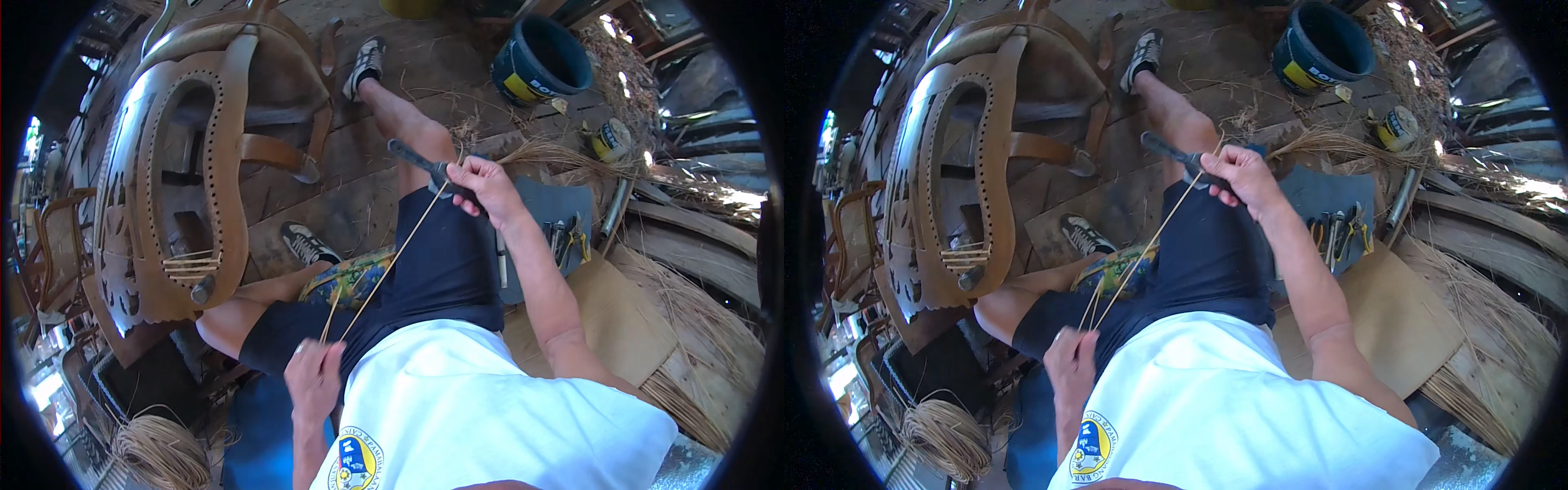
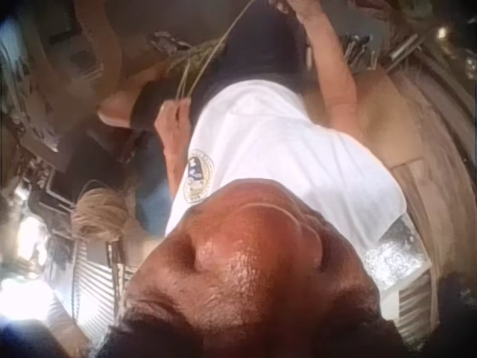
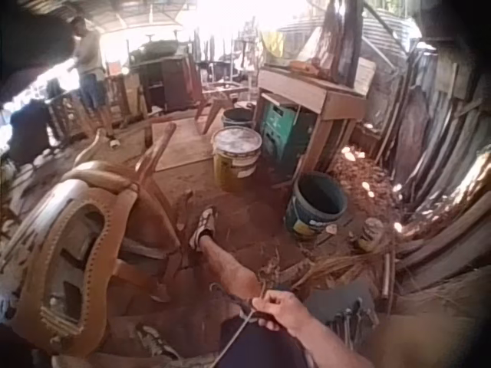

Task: Weaving and securing rattan strips onto a wooden chair frame in a workshop.

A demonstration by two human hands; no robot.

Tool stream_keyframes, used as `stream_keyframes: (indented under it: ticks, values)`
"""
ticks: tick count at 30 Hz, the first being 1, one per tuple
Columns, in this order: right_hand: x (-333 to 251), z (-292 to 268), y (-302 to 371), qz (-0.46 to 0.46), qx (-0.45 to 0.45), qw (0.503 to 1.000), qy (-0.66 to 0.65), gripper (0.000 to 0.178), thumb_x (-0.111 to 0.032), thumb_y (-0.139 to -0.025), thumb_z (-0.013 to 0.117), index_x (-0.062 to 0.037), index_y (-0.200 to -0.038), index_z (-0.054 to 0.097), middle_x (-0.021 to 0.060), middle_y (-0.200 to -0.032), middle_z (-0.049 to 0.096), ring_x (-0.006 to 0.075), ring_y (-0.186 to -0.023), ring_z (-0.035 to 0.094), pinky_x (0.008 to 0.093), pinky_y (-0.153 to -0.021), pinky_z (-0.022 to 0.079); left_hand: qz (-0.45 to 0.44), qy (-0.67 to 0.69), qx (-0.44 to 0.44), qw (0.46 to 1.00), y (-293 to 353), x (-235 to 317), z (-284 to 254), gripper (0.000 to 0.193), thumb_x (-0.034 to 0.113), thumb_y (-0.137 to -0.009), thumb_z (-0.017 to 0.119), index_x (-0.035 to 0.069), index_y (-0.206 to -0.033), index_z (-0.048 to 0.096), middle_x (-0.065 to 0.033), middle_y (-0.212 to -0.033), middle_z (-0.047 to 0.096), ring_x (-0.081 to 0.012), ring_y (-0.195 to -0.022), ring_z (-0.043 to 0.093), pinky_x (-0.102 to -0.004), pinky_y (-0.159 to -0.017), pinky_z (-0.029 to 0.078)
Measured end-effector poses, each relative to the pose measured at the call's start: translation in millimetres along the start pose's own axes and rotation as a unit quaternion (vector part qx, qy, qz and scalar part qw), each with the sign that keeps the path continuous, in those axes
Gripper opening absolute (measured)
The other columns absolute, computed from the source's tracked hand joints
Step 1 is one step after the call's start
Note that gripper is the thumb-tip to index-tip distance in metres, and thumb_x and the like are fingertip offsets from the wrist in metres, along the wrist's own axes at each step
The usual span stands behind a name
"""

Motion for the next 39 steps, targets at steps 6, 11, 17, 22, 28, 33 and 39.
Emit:
stream_keyframes:
  ticks: [6,11,17,22,28,33,39]
  values:
    - [-46.9,-86.3,-26.2,-0.039,0.098,0.994,0.037,0.030,-0.032,-0.097,0.069,-0.0138,-0.077,0.057,0.0003,-0.062,0.062,0.0036,-0.042,0.049,0.0171,-0.037,0.035,-0.176,-0.055,0.043,0.982,133.1,-115.7,-83.5,0.022,0.011,-0.093,0.071,-0.002,-0.078,0.062,-0.0103,-0.062,0.050,-0.0183,-0.055,0.048,-0.0342,-0.052,0.036]
    - [-34.9,-24.9,-12.5,-0.071,0.061,0.986,0.140,0.030,-0.030,-0.097,0.070,-0.0131,-0.076,0.057,0.0005,-0.062,0.062,0.0030,-0.043,0.049,0.0172,-0.038,0.034,-0.377,0.010,0.027,0.926,192.8,-150.5,-102.6,0.044,0.033,-0.100,0.065,-0.002,-0.127,0.060,-0.0128,-0.102,0.071,-0.0088,-0.062,0.052,-0.0238,-0.051,0.041]
    - [-9.8,32.2,24.7,-0.140,0.063,0.982,0.114,0.033,-0.030,-0.095,0.073,-0.0088,-0.074,0.059,-0.0001,-0.061,0.060,0.0031,-0.047,0.049,0.0205,-0.042,0.037,-0.027,0.393,-0.003,0.919,4.2,21.1,-66.8,0.083,0.039,-0.088,0.069,-0.007,-0.150,0.038,-0.0308,-0.148,0.048,-0.0065,-0.058,0.057,-0.0196,-0.052,0.045]
    - [13.8,84.0,35.8,-0.136,0.034,0.984,0.110,0.035,-0.032,-0.094,0.074,-0.0072,-0.075,0.060,-0.0008,-0.061,0.061,0.0036,-0.049,0.052,0.0207,-0.043,0.039,-0.105,0.345,-0.080,0.929,-113.8,9.1,72.3,0.048,0.027,-0.100,0.062,-0.007,-0.133,0.053,-0.0184,-0.121,0.064,-0.0114,-0.064,0.058,-0.0262,-0.062,0.049]
    - [30.5,90.1,27.5,-0.077,-0.006,0.992,0.097,0.032,-0.032,-0.095,0.073,-0.0082,-0.077,0.061,-0.0002,-0.062,0.061,0.0036,-0.049,0.053,0.0200,-0.043,0.040,-0.040,0.159,-0.084,0.983,-128.1,15.4,96.0,0.028,0.025,-0.100,0.064,-0.002,-0.092,0.065,-0.0118,-0.074,0.064,-0.0189,-0.060,0.058,-0.0327,-0.058,0.045]
    - [11.2,57.4,5.6,-0.024,-0.020,0.999,-0.008,0.028,-0.029,-0.096,0.072,-0.0112,-0.077,0.061,0.0023,-0.062,0.061,0.0045,-0.043,0.049,0.0188,-0.039,0.036,0.032,0.098,-0.017,0.995,-95.9,25.5,57.2,0.022,0.015,-0.096,0.065,-0.001,-0.083,0.060,-0.0176,-0.069,0.057,-0.0303,-0.059,0.055,-0.0367,-0.056,0.042]
    - [-28.6,-47.4,-47.5,-0.050,0.031,0.998,-0.034,0.031,-0.030,-0.095,0.073,-0.0123,-0.075,0.058,0.0043,-0.065,0.065,0.0047,-0.041,0.050,0.0188,-0.037,0.036,-0.018,0.030,-0.033,0.999,-3.4,-16.3,-7.3,0.012,0.008,-0.092,0.070,-0.001,-0.086,0.064,-0.0150,-0.072,0.058,-0.0296,-0.063,0.056,-0.0370,-0.058,0.044]
Point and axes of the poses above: each hand's wrist, its own y-axis away from the middle knuckle, its own z-axis out of the palm, x = y × z, the point moved 8 cm from there along -y, towards the middle knuckle
